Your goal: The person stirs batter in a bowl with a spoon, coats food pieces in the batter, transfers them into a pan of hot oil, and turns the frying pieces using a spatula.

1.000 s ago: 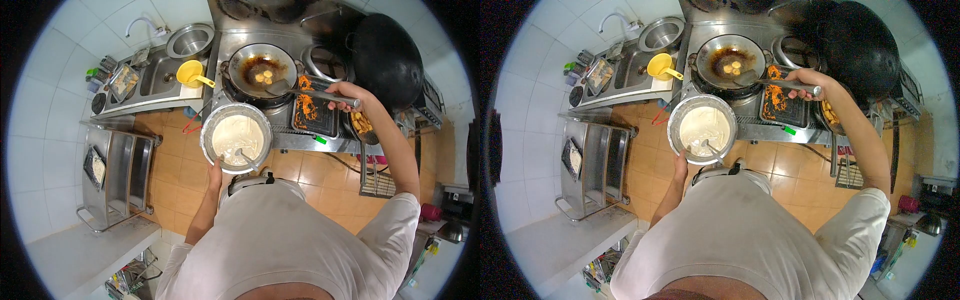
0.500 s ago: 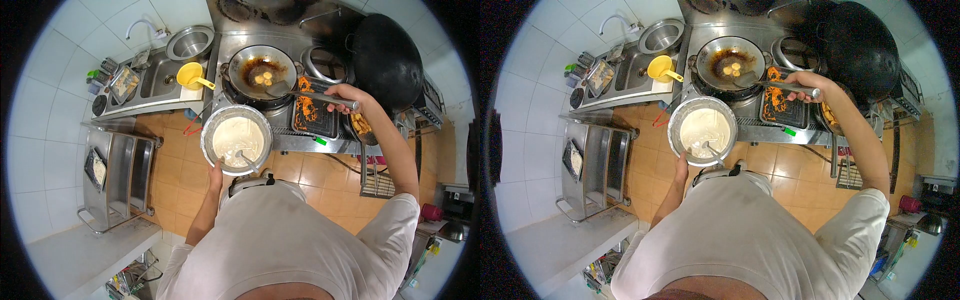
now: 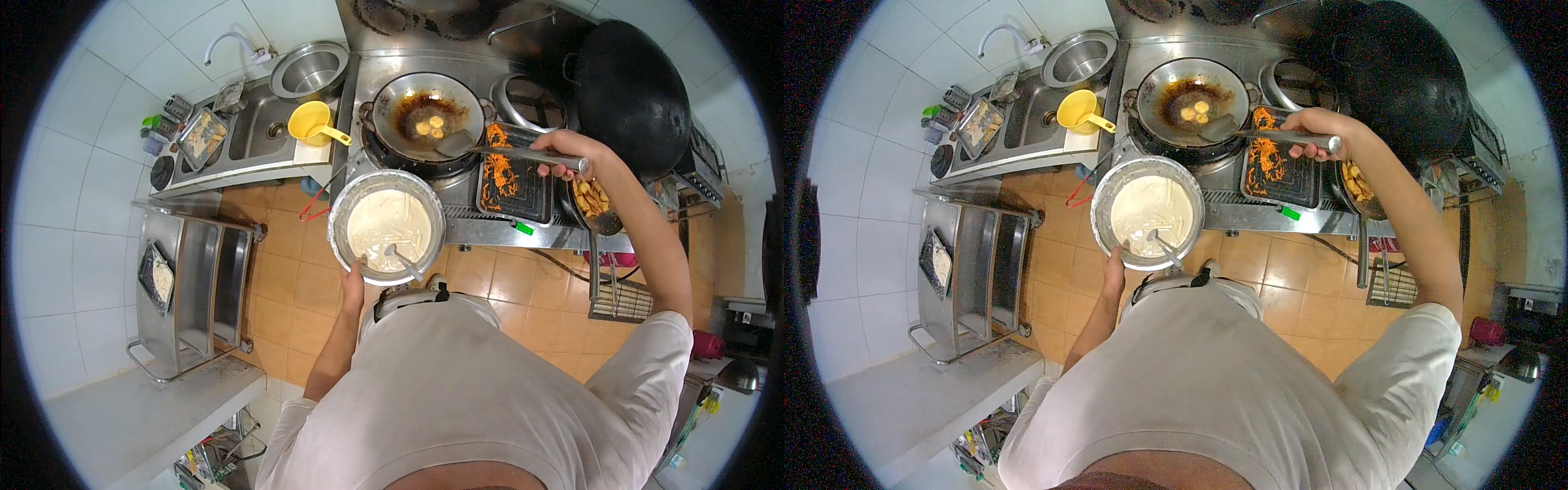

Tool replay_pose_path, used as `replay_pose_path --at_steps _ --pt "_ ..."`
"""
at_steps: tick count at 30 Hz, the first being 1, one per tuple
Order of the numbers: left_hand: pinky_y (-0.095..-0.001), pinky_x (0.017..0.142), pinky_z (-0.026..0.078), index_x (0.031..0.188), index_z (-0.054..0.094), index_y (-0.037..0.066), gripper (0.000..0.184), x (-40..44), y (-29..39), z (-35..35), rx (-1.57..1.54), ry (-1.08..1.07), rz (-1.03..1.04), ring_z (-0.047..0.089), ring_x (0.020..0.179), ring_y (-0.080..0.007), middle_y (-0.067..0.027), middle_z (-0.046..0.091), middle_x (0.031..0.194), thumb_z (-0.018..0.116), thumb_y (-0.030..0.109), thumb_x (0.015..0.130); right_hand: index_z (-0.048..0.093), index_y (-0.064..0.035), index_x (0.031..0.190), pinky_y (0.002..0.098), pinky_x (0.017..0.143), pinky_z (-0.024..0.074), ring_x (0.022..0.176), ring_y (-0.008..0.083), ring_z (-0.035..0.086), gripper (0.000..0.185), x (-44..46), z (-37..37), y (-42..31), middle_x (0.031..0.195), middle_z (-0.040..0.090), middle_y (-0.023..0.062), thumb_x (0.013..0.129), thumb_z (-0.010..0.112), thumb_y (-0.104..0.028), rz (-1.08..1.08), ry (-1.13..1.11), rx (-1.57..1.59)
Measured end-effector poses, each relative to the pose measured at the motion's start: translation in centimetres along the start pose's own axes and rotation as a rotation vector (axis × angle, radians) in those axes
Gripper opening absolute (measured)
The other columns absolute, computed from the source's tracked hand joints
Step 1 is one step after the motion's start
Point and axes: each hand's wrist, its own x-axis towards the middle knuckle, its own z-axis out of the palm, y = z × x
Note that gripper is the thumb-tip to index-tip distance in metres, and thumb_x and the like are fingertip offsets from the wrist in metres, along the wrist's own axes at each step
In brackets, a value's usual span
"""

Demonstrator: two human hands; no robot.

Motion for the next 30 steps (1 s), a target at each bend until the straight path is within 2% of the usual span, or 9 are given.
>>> replay_pose_path --at_steps 3,6,12,15,18,19,23,28,30 --pt "-0.033 0.097 0.041 0.13 0.046 -0.005 0.043 -0.6 1.0 0.5 0.021 0.011 0.022 0.053 0.113 -0.023 -0.014 0.055 0.126 0.049 0.016 0.092 0.057 -0.0058 0.098 0.0187 0.029 0.0361 0.036 0.0034 0.045 0.021 -0.5 0.0 -0.9 0.067 0.063 0.0074 0.092 0.05 -0.024 0.016 0.024 -0.036" --pt "-0.0323 0.102 0.036 0.137 0.039 -0.003 0.048 -0.5 1.1 0.3 0.0 -0.037 -0.02 0.047 0.12 -0.0234 -0.0145 0.05 0.134 0.047 0.014 0.093 0.057 -0.0045 0.1 0.0189 0.03 0.0376 0.037 0.0036 0.046 0.022 -0.7 0.0 -1.6 0.07 0.064 0.0078 0.09 0.052 -0.023 0.023 0.059 -0.077" --pt "-0.032 0.102 0.036 0.137 0.039 -0.002 0.048 -0.6 1.3 0.6 0.006 -0.018 -0.03 0.048 0.12 -0.0231 -0.014 0.05 0.133 0.047 0.014 0.093 0.057 -0.0043 0.104 0.0195 0.032 0.0395 0.04 0.0045 0.048 0.024 0.1 -0.1 -2.6 0.076 0.066 0.0083 0.087 0.056 -0.021 0.009 0.077 -0.146" --pt "-0.0319 0.102 0.036 0.137 0.04 -0.002 0.047 -0.8 1.5 0.8 0.008 0.005 -0.033 0.048 0.12 -0.0232 -0.0142 0.051 0.133 0.047 0.014 0.093 0.051 -0.0056 0.126 0.0191 0.033 0.038 0.041 0.0036 0.046 0.039 0.5 0.5 -2.7 0.075 0.062 0.0029 0.09 0.05 -0.018 0.037 0.063 -0.209" --pt "-0.0322 0.102 0.036 0.136 0.041 -0.003 0.047 -1.1 2.1 1.2 0.005 0.013 -0.017 0.048 0.12 -0.0236 -0.0147 0.051 0.133 0.046 0.014 0.093 0.049 -0.0049 0.129 0.0201 0.034 0.0379 0.042 0.0047 0.045 0.042 2.3 0.2 -1.3 0.077 0.061 0.0027 0.089 0.05 -0.018 -0.026 0.001 -0.186" --pt "-0.0323 0.102 0.036 0.137 0.041 -0.003 0.047 -1.0 1.8 1.0 0.005 0.015 -0.024 0.048 0.12 -0.0236 -0.0148 0.05 0.133 0.046 0.013 0.093 0.056 -0.0052 0.111 0.0219 0.036 0.0406 0.046 0.0055 0.049 0.025 2.4 0.4 -1.0 0.076 0.06 0.0024 0.088 0.052 -0.015 -0.047 -0.001 -0.161" --pt "-0.0332 0.102 0.037 0.136 0.04 -0.005 0.048 -0.8 1.4 0.6 0.048 0.016 -0.038 0.049 0.12 -0.0234 -0.0156 0.051 0.133 0.048 0.015 0.093 0.054 -0.0075 0.113 0.0222 0.037 0.0399 0.047 0.0068 0.048 0.021 5.5 1.4 3.3 0.073 0.056 0.0011 0.095 0.046 -0.016 -0.131 -0.003 -0.107" --pt "-0.0337 0.101 0.038 0.136 0.041 -0.005 0.049 -0.6 1.3 0.7 0.054 0.016 -0.004 0.05 0.118 -0.0231 -0.0157 0.052 0.131 0.049 0.016 0.092 0.053 -0.0073 0.095 0.027 0.037 0.0386 0.047 0.009 0.047 0.012 11.0 3.0 10.0 0.071 0.053 0.002 0.097 0.045 -0.017 -0.173 0.031 -0.154" --pt "-0.0337 0.101 0.038 0.135 0.041 -0.005 0.049 -0.4 0.7 0.3 0.035 0.008 0.001 0.05 0.118 -0.0232 -0.0155 0.052 0.131 0.049 0.016 0.092 0.053 -0.0057 0.091 0.0278 0.037 0.0371 0.045 0.0092 0.045 0.011 11.1 4.5 11.1 0.065 0.049 0.0007 0.095 0.051 -0.016 -0.224 0.054 -0.054"
